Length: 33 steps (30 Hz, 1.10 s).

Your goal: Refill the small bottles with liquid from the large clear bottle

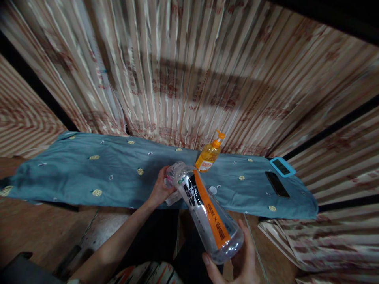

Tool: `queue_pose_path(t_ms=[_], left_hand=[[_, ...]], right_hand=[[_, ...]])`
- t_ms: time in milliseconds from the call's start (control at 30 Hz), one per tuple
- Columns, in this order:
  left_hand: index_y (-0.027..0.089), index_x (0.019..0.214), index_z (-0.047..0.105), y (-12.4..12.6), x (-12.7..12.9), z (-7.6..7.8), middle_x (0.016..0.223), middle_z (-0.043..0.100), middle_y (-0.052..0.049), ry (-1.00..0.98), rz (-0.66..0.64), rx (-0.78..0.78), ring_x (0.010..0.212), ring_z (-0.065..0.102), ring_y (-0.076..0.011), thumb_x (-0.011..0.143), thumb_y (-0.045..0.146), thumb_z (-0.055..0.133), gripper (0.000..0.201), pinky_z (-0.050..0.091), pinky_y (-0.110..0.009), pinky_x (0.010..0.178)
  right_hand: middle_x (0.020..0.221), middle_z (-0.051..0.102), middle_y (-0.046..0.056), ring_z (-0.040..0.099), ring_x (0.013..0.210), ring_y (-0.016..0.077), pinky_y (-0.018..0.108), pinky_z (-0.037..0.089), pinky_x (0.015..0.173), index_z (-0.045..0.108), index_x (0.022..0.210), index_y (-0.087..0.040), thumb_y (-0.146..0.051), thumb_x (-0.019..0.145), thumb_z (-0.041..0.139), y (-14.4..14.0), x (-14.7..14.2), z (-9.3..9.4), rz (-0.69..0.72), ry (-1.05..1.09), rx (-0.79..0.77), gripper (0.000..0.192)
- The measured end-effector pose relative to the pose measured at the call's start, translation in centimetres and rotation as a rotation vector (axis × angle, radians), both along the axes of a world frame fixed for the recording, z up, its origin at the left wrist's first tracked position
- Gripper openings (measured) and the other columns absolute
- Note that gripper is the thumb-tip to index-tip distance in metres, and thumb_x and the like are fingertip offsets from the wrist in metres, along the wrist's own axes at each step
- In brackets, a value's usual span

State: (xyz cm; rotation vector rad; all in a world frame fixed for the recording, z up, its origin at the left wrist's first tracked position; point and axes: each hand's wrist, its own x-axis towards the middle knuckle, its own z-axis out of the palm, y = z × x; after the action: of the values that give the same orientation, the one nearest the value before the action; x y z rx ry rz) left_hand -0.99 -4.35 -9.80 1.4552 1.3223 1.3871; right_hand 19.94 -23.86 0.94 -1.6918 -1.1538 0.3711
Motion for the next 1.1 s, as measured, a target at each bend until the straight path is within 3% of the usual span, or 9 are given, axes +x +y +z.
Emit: queue_pose_path(t_ms=[133,300,533,800,1100], left_hand=[[0.021,0.139,0.047,-0.1,0.0,0.2,0.142,0.055,-0.014,-0.005,-0.008,0.016,0.135,0.055,-0.0324,0.065,0.032,0.090,0.086,0.045,-0.052,0.117],[0.020,0.141,0.045,-0.2,0.1,0.1,0.141,0.056,-0.015,0.017,0.001,0.015,0.136,0.054,-0.0336,0.068,0.033,0.088,0.085,0.043,-0.054,0.118],[0.024,0.144,0.042,-0.2,0.4,-0.4,0.147,0.052,-0.014,0.052,0.025,0.096,0.140,0.051,-0.0337,0.071,0.035,0.087,0.087,0.043,-0.053,0.118],[0.023,0.141,0.046,0.5,0.4,0.9,0.143,0.054,-0.013,0.127,0.003,0.263,0.137,0.053,-0.0322,0.080,0.037,0.079,0.071,0.043,-0.055,0.119],[0.021,0.135,0.052,0.9,0.7,1.3,0.138,0.059,-0.014,0.085,-0.014,0.286,0.131,0.056,-0.0315,0.087,0.041,0.072,0.056,0.045,-0.054,0.115]], right_hand=[[0.153,0.052,0.018,0.061,0.130,0.0388,0.038,0.061,0.082,0.041,0.155,-0.018,-0.063,0.072,0.081,0.0,-0.1,0.1,-0.004,-0.001,-0.001,0.103],[0.145,0.058,0.021,0.071,0.111,0.0368,0.043,0.062,0.083,0.039,0.157,-0.015,-0.063,0.072,0.081,0.0,-0.3,0.3,-0.014,0.023,-0.013,0.106],[0.145,0.058,0.020,0.070,0.114,0.0357,0.041,0.062,0.082,0.040,0.156,-0.016,-0.062,0.074,0.080,0.3,0.0,0.1,-0.008,-0.018,0.005,0.102],[0.147,0.058,0.019,0.069,0.115,0.0375,0.042,0.060,0.083,0.044,0.155,-0.017,-0.064,0.070,0.081,0.4,0.2,-0.1,-0.025,-0.024,0.007,0.104],[0.145,0.058,0.022,0.070,0.108,0.0366,0.042,0.059,0.080,0.040,0.157,-0.015,-0.072,0.068,0.080,0.5,-0.7,0.5,-0.049,0.050,-0.007,0.114]])
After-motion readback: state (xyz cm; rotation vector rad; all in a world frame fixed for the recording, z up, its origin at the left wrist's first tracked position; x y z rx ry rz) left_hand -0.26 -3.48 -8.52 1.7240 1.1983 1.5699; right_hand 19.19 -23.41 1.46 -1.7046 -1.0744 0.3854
